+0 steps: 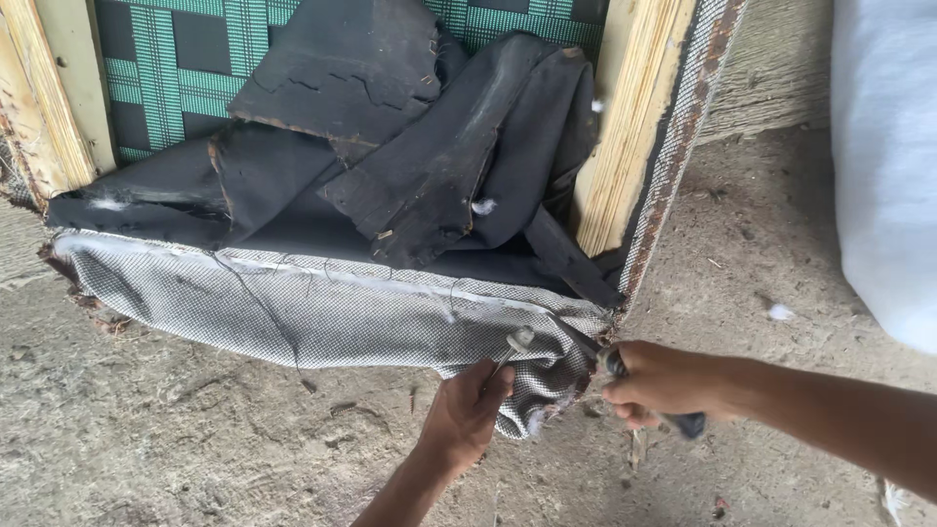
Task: The person uses a staple remover to pull staples from the edge of a fabric-covered furniture frame. They repeatedly insert the tool under the fabric and lever out staples, then pull the fabric away to expose the frame.
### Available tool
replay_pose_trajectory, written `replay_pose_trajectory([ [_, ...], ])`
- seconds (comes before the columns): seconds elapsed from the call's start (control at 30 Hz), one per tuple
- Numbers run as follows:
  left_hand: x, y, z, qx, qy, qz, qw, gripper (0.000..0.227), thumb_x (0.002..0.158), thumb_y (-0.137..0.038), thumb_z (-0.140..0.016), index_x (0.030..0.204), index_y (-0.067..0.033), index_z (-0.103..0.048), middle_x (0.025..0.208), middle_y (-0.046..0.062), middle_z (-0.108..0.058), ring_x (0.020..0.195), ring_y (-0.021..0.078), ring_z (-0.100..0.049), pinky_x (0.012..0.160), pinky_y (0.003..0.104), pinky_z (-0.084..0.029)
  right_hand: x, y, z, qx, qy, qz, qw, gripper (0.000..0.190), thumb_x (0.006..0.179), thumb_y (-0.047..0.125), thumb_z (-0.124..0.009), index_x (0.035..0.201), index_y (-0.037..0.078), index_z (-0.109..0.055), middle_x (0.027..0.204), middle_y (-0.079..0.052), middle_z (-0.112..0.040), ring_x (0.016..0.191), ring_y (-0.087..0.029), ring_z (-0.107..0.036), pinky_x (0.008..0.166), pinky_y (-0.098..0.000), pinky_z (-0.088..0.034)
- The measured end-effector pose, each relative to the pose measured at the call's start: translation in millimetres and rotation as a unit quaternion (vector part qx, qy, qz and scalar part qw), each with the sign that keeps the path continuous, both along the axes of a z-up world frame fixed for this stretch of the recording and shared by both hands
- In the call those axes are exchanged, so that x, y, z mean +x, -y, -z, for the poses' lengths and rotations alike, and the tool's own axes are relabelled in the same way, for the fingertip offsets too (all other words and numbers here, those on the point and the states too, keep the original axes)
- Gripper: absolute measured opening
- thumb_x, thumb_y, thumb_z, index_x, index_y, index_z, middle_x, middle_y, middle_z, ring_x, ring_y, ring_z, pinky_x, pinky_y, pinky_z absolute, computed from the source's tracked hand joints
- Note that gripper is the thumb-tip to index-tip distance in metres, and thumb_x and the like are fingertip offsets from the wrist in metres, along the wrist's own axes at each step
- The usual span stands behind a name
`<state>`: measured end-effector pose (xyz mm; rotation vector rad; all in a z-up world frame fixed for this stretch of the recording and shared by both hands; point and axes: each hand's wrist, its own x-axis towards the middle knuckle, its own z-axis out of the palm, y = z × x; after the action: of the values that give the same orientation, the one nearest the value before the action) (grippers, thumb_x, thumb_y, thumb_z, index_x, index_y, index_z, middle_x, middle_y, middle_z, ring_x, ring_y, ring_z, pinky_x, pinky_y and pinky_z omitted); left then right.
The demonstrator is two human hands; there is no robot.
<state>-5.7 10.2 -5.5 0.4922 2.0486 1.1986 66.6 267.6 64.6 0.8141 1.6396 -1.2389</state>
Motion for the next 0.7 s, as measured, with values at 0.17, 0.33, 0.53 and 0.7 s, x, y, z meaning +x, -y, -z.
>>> replay_pose_trajectory([
  [0.17,3,9,5,-0.025,0.023,0.008,0.999,0.043,0.108,-0.045,-0.039,0.085,-0.0132,-0.058,0.061,-0.001,-0.051,0.047,0.0088,-0.037,0.043,0.031,-0.035,-35,-40,-17,0.173,0.023,-0.325,0.93,0.018,0.094,0.011,-0.061,0.112,0.008,-0.058,0.082,-0.002,-0.054,0.066,-0.013,-0.054,0.057,-0.029,-0.052],
  [0.33,2,14,7,-0.007,0.024,-0.006,1.0,0.042,0.105,-0.046,-0.039,0.085,-0.0144,-0.057,0.062,-0.002,-0.052,0.047,0.0083,-0.037,0.041,0.032,-0.034,-56,-46,-55,0.153,0.1,-0.344,0.921,0.02,0.095,0.016,-0.065,0.11,0.002,-0.065,0.093,-0.009,-0.072,0.076,-0.014,-0.072,0.062,-0.0252,-0.062],
  [0.53,4,11,3,-0.033,0.023,0.011,0.999,0.043,0.107,-0.046,-0.038,0.084,-0.0137,-0.056,0.059,-0.001,-0.049,0.045,0.0093,-0.035,0.041,0.033,-0.031,-63,-41,-60,0.103,0.129,-0.143,0.976,0.014,0.097,0.016,-0.062,0.106,0.005,-0.062,0.091,-0.014,-0.072,0.077,-0.024,-0.076,0.071,-0.0348,-0.066],
  [0.7,6,12,2,-0.025,0.03,0.014,0.999,0.043,0.107,-0.045,-0.039,0.085,-0.0138,-0.058,0.059,-0.003,-0.049,0.046,0.0081,-0.036,0.042,0.032,-0.033,-49,-49,-39,0.055,0.107,-0.152,0.981,0.025,0.099,0.027,-0.067,0.092,0.003,-0.063,0.072,-0.007,-0.063,0.06,-0.017,-0.059,0.053,-0.0302,-0.054],
])
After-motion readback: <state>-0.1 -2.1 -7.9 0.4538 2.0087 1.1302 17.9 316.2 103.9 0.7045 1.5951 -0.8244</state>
